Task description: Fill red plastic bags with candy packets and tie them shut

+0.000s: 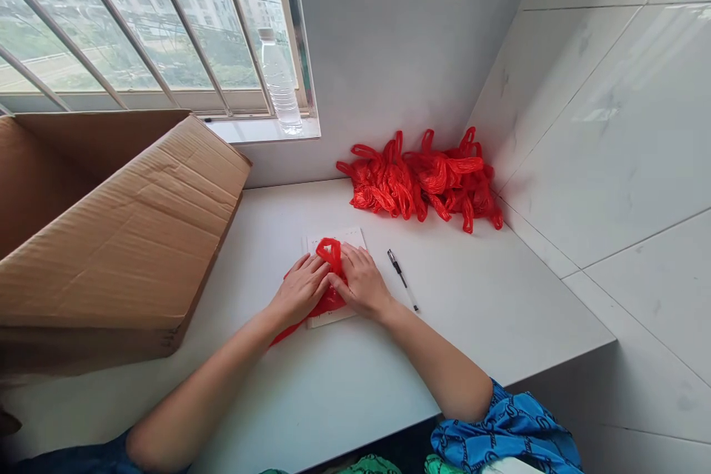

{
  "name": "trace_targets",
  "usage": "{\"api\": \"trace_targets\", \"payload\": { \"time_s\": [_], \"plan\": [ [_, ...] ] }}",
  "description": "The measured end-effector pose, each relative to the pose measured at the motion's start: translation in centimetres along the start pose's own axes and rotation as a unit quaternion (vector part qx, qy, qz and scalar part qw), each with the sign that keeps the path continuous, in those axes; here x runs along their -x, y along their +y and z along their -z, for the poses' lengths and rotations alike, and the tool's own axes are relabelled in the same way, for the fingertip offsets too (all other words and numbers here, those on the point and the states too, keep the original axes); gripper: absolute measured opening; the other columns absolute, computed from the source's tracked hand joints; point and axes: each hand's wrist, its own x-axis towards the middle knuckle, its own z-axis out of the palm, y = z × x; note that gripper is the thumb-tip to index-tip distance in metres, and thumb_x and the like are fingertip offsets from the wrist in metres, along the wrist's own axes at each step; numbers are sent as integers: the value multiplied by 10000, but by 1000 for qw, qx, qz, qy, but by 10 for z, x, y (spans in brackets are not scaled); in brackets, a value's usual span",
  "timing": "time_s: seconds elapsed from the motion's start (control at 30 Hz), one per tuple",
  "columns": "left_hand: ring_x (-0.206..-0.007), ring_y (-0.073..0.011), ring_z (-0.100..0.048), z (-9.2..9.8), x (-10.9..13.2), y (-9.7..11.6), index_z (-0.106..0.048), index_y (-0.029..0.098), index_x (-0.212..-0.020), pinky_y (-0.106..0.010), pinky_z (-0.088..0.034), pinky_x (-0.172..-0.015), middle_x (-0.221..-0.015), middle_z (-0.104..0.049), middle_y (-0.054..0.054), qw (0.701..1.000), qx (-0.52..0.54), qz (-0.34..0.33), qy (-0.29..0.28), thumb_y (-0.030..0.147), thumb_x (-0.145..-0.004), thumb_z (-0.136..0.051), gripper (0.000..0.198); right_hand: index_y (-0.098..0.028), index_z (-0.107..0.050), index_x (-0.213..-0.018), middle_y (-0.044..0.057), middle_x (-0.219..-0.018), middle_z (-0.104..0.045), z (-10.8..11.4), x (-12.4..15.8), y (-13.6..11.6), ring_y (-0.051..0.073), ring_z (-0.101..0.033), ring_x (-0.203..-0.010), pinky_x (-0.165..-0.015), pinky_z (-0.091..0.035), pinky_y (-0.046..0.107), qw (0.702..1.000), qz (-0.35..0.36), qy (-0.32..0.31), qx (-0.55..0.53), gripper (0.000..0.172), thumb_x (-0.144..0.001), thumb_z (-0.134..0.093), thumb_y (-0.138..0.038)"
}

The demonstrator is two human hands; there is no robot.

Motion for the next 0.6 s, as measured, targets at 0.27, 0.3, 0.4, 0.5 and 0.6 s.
{"api": "trace_targets", "payload": {
  "time_s": [0.27, 0.3, 0.4, 0.5, 0.6],
  "plan": [
    [-1460, -250, -328, -9, 2, -1, -419, 165, -1487, -513, -252, -1214, -1559, -368, -75, 994, -94, 52, -4, 326, -1038, -276, 498, -146, -344, -1517, 136, -1521, -437, -19, 2, 9, 272, -294, -1465, -1225, -163, 512, 994, -52, -93, 32, 658, -1005, -305, -558],
    [-1460, -248, -328, -9, 3, -1, -418, 166, -1488, -510, -254, -1215, -1560, -363, -73, 994, -97, 53, -3, 328, -1038, -276, 499, -146, -339, -1520, 136, -1527, -429, -19, 2, 9, 273, -288, -1468, -1225, -162, 512, 994, -52, -95, 33, 663, -1005, -299, -561],
    [-1463, -241, -321, -10, 3, -1, -410, 168, -1494, -501, -250, -1220, -1564, -348, -69, 993, -101, 54, -2, 334, -1040, -272, 502, -143, -330, -1526, 140, -1538, -413, -20, 3, 9, 277, -280, -1472, -1224, -164, 514, 993, -53, -97, 38, 677, -1001, -300, -570],
    [-1467, -236, -314, -10, 3, -1, -406, 162, -1495, -497, -246, -1223, -1565, -343, -70, 993, -102, 57, -7, 339, -1042, -268, 506, -136, -336, -1522, 147, -1536, -414, -21, 3, 10, 278, -285, -1469, -1224, -170, 516, 993, -52, -93, 41, 688, -996, -319, -578],
    [-1466, -237, -315, -10, 3, -1, -405, 158, -1495, -499, -247, -1222, -1561, -351, -72, 993, -100, 58, -11, 338, -1042, -270, 506, -139, -341, -1519, 149, -1534, -417, -21, 4, 10, 275, -285, -1469, -1221, -177, 518, 994, -50, -91, 42, 675, -1002, -309, -571]
  ]
}}
